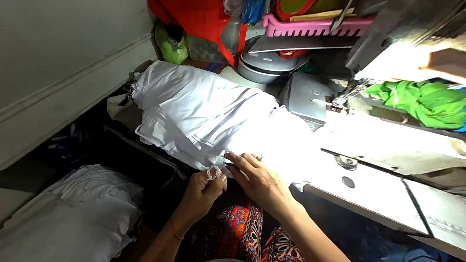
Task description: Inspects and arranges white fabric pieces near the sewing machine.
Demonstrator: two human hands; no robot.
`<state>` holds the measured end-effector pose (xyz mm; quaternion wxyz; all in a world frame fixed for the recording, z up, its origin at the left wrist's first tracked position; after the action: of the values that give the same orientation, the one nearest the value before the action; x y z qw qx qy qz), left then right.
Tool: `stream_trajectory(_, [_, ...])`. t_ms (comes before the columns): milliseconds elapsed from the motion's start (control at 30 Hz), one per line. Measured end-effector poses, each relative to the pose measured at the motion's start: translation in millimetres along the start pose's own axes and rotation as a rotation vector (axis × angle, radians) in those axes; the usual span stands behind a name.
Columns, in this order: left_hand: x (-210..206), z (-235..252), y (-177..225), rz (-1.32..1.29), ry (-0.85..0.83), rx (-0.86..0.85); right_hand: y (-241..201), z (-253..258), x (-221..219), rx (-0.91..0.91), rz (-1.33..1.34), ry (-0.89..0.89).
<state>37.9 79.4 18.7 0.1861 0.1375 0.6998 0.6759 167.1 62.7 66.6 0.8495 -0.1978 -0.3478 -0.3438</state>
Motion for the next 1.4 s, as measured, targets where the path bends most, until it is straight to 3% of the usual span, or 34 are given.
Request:
stream_trajectory(333, [-8.0,-0.2,-3.0,0.036,-0.05,-0.008,3.3,3.4,-14.2,-0.077,0.146,-0.01])
stream_trajectory(533, [-21.5,-14.2,-21.0,0.148,-0.248,0.023,36.6,1.9,-20.3,-0.267,0.416,-0.018])
stream_trajectory(833, [38.6,-16.7,-53.8,0.03,0.174,0.213,83.1,-14.9,-28.7,-0.626,0.892,-0.08])
stream_trajectory(967, [44.6,-12.7,-54.4,-0.036,0.224,0.205,70.7,-6.7,-23.5,-0.47,0.777,-0.119])
stream_trajectory(1133, [44.5,-10.3,-55.2,-0.016,0.226,0.206,37.6,2.4,-31.7,-0.204,0.27,-0.202])
stream_trajectory(1267, [46.2,-11.6,-56.5,-0.014,0.237,0.202,55.0,10.9,-28.3,-0.221,0.351,-0.039])
stream_trajectory(1400, [51.8,-12.8,-55.7,-0.021,0.272,0.181,73.8,10.8,-31.3,-0.292,0.487,-0.101])
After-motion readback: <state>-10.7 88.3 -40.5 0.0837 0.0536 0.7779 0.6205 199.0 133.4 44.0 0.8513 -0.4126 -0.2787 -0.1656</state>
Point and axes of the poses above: each hand's wrist, its own z-axis towards the middle knuckle, its own x-axis out of the back of the hand, y = z × x, the point moved 9 cm from there along z, towards the middle knuckle, and after that the axes turned 13 degrees about x, right-handed, at the moved point
